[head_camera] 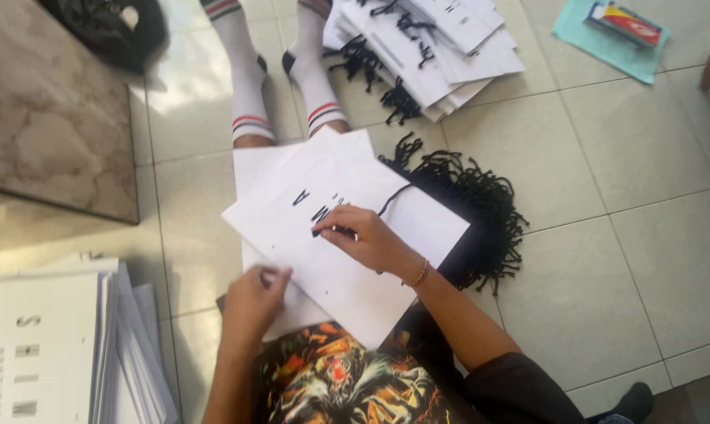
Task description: The person sits on the floor and threads black drawstrings through the holes of white paper shopping bags. They pull the strings through, tie knots, and stack the finished bags on their lap.
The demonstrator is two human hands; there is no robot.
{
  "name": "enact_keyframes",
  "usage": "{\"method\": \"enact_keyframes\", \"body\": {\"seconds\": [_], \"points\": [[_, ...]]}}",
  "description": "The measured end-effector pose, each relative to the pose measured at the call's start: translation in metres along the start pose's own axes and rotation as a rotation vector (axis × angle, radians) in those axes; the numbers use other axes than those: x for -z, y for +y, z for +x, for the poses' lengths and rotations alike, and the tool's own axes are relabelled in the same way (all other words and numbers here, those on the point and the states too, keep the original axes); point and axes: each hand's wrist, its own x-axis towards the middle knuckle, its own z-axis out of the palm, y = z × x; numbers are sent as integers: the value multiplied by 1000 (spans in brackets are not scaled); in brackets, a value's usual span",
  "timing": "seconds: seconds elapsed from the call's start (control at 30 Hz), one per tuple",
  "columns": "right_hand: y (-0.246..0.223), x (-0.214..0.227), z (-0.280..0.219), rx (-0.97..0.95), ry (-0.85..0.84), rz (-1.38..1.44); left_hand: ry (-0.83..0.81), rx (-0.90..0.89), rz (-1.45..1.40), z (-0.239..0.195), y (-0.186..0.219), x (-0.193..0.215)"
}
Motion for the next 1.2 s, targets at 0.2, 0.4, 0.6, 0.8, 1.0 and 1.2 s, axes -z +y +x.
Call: {"method": "enact_keyframes", "body": {"seconds": [0.2,0.4,0.6,0.8,1.0,1.2], "points": [[-2,-17,9,10,-61,22,-76,-217,-820,-13,46,22],[2,-21,6,-5,-28,-4,-38,-192,-834,-9,49,10],[-1,-21,4,64,-89,-30,-193,-237,-1116,-4,41,2],[-2,-31,7,126,-87,-139,-134,-234,-1080,9,17,-3],[-8,-36,12,168,-118,-105,-135,-211,-1163,6,5,4],[-6,-45,21,175,-169,-180,-137,-84,-1273,18,-16,-14]]}}
